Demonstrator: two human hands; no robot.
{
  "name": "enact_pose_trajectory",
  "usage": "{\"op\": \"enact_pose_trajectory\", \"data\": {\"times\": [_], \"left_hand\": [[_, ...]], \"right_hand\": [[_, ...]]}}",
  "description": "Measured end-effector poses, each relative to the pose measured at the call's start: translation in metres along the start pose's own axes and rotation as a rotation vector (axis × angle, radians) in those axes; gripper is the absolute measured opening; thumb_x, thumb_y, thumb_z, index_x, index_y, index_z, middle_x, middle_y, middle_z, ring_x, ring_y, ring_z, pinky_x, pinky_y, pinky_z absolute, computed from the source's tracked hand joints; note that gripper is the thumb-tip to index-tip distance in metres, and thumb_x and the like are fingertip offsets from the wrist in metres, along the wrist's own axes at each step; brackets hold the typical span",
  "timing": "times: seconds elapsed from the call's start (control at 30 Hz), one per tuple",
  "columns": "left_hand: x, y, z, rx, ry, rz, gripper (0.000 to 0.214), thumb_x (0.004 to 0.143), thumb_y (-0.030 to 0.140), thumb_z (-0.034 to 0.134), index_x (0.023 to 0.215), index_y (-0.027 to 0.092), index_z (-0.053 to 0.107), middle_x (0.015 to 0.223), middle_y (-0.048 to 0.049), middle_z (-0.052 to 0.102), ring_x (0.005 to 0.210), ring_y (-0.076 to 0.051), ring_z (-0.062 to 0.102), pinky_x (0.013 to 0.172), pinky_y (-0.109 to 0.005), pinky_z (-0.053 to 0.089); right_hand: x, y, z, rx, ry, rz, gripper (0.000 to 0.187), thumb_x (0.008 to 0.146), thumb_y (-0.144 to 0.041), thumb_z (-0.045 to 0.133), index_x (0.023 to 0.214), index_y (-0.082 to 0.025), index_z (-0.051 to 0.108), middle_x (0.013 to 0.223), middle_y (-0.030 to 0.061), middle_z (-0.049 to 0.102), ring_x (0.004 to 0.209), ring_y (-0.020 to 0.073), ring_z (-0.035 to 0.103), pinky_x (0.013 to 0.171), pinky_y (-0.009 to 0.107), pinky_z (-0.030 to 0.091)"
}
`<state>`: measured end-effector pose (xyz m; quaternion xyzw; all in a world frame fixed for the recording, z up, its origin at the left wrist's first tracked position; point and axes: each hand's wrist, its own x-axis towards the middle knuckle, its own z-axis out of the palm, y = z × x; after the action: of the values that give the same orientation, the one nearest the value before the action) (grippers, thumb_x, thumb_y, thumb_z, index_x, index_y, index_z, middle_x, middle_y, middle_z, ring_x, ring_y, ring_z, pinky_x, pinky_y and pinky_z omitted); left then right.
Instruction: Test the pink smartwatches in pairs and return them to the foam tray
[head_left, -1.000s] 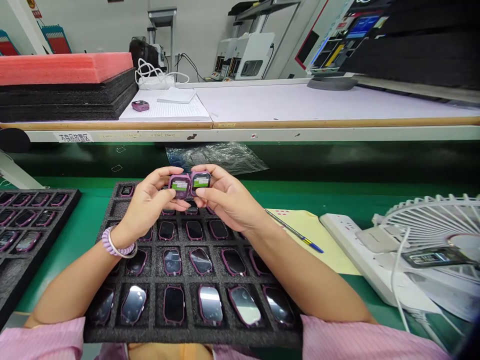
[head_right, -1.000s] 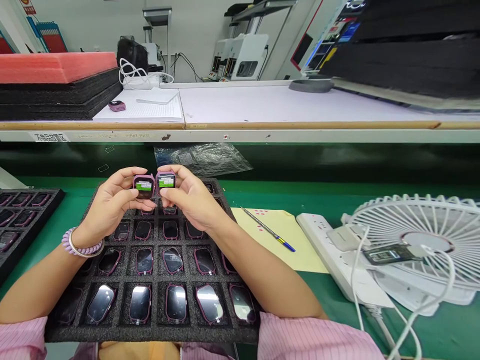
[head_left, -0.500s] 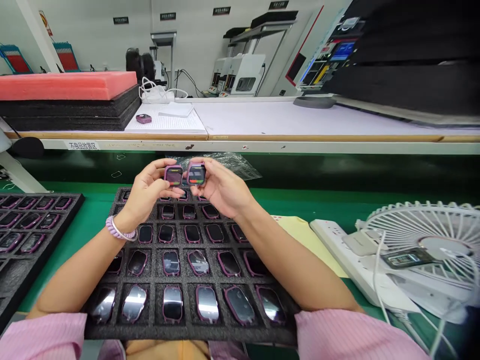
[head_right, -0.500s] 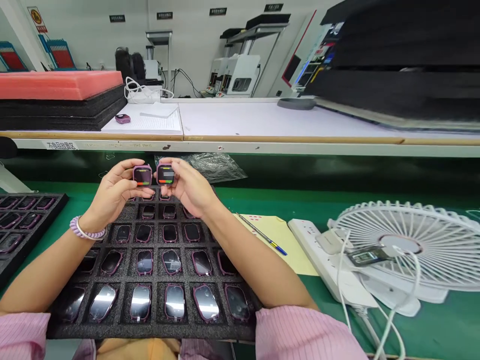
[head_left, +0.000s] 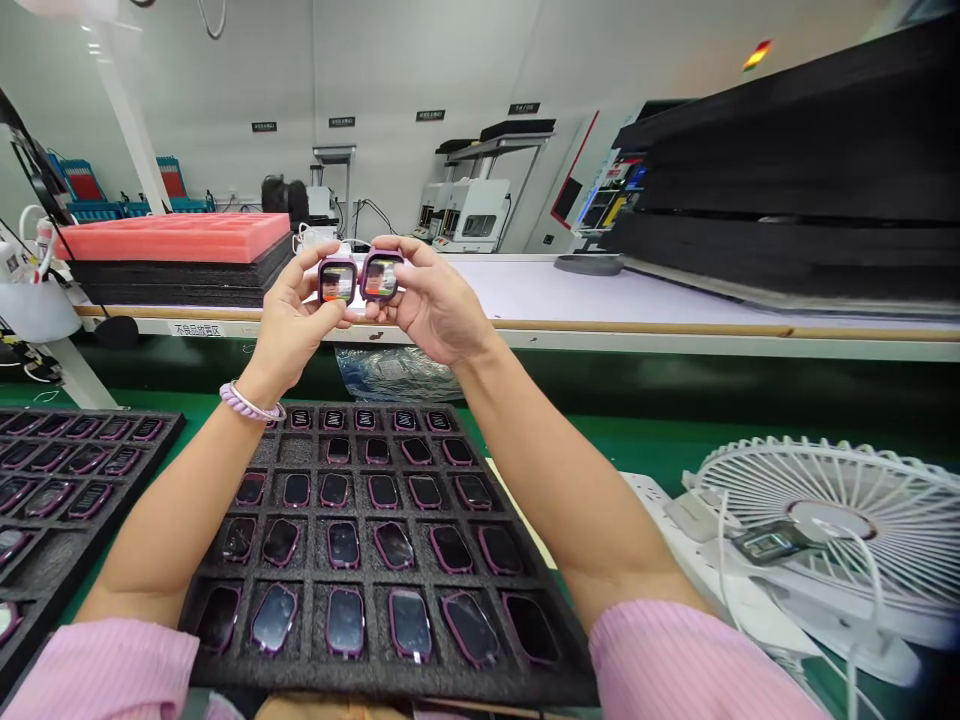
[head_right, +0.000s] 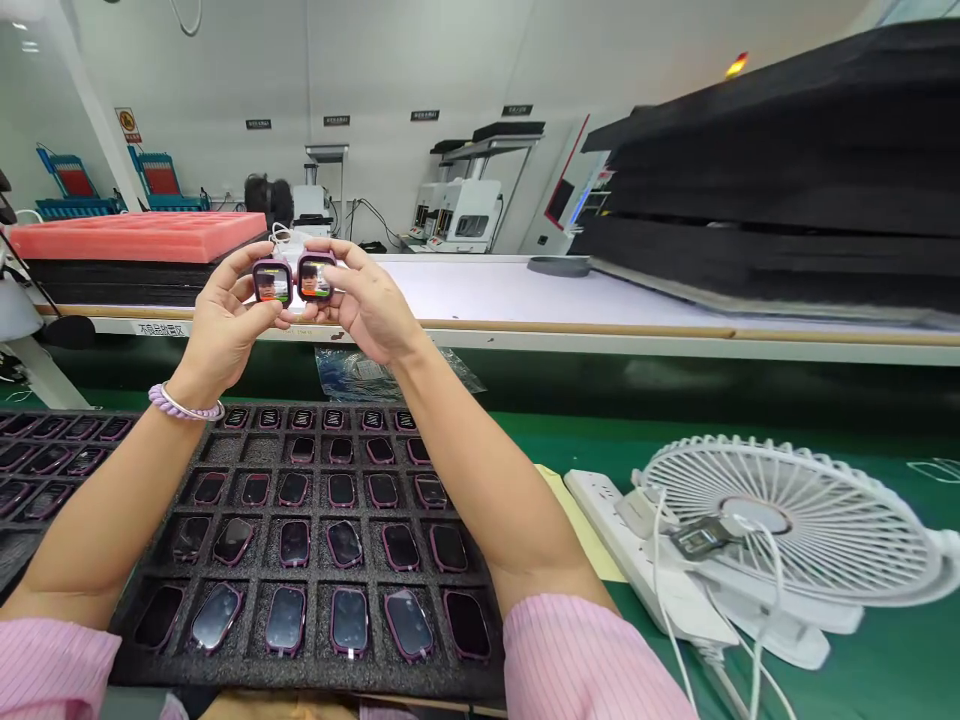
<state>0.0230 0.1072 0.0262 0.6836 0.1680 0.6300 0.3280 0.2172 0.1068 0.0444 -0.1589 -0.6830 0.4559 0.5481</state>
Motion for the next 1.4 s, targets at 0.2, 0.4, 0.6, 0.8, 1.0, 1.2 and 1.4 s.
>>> {"op": "enact_pose_trajectory", "data": {"times": [0.2, 0.4, 0.6, 0.8, 1.0, 1.2, 1.4], "left_hand": [[0.005, 0.003, -0.004, 0.077, -0.048, 0.145, 0.061, 0.082, 0.035, 0.090, 0.135, 0.030, 0.060, 0.113, -0.0038, 0.068, 0.084, -0.015, 0.072, 0.078, -0.027, 0.066], [-0.007, 0.006, -0.003, 0.038, -0.073, 0.105, 0.058, 0.083, 0.036, 0.090, 0.132, 0.030, 0.060, 0.108, -0.0022, 0.069, 0.075, -0.012, 0.071, 0.074, -0.025, 0.065], [-0.032, 0.006, 0.003, 0.017, -0.040, 0.031, 0.060, 0.079, 0.034, 0.090, 0.131, 0.028, 0.060, 0.108, -0.0025, 0.069, 0.080, -0.013, 0.073, 0.073, -0.022, 0.064], [-0.046, 0.014, 0.013, -0.014, 0.067, -0.098, 0.052, 0.075, 0.026, 0.085, 0.123, 0.023, 0.063, 0.100, -0.0015, 0.071, 0.067, -0.010, 0.067, 0.067, -0.020, 0.061], [-0.047, 0.015, 0.017, 0.057, 0.094, -0.129, 0.045, 0.079, 0.030, 0.082, 0.119, 0.023, 0.064, 0.097, -0.0019, 0.069, 0.062, -0.011, 0.066, 0.063, -0.023, 0.061], [-0.047, 0.017, 0.021, 0.008, 0.107, -0.180, 0.042, 0.077, 0.021, 0.073, 0.118, 0.023, 0.063, 0.097, -0.0009, 0.070, 0.062, -0.011, 0.068, 0.064, -0.022, 0.063], [-0.048, 0.017, 0.021, -0.014, 0.097, -0.193, 0.037, 0.082, 0.023, 0.071, 0.118, 0.022, 0.063, 0.094, -0.0009, 0.072, 0.060, -0.011, 0.070, 0.062, -0.021, 0.064]], "right_hand": [[-0.006, -0.016, 0.004, -0.077, -0.047, -0.041, 0.069, 0.074, -0.035, 0.083, 0.135, -0.026, 0.053, 0.112, 0.0025, 0.061, 0.085, 0.0172, 0.068, 0.086, 0.036, 0.063], [-0.019, -0.014, 0.007, -0.104, -0.046, -0.040, 0.069, 0.078, -0.037, 0.083, 0.139, -0.024, 0.052, 0.116, 0.0038, 0.060, 0.089, 0.0179, 0.070, 0.085, 0.035, 0.064], [-0.039, 0.005, 0.020, -0.016, 0.002, -0.025, 0.065, 0.073, -0.024, 0.073, 0.135, -0.024, 0.053, 0.115, 0.0027, 0.065, 0.085, 0.0159, 0.069, 0.081, 0.030, 0.063], [-0.048, 0.016, 0.029, 0.090, 0.059, -0.006, 0.055, 0.078, -0.035, 0.080, 0.126, -0.024, 0.056, 0.102, 0.0005, 0.067, 0.073, 0.0140, 0.067, 0.072, 0.029, 0.060], [-0.051, 0.017, 0.031, 0.052, 0.102, 0.033, 0.061, 0.078, -0.047, 0.084, 0.127, -0.026, 0.055, 0.103, 0.0017, 0.065, 0.074, 0.0158, 0.066, 0.073, 0.032, 0.059], [-0.051, 0.021, 0.029, 0.045, 0.111, 0.039, 0.062, 0.074, -0.040, 0.081, 0.128, -0.025, 0.054, 0.100, 0.0007, 0.063, 0.073, 0.0155, 0.065, 0.072, 0.032, 0.059], [-0.051, 0.022, 0.028, 0.047, 0.129, 0.019, 0.057, 0.080, -0.047, 0.085, 0.124, -0.025, 0.056, 0.096, 0.0005, 0.063, 0.069, 0.0138, 0.064, 0.066, 0.029, 0.057]]}}
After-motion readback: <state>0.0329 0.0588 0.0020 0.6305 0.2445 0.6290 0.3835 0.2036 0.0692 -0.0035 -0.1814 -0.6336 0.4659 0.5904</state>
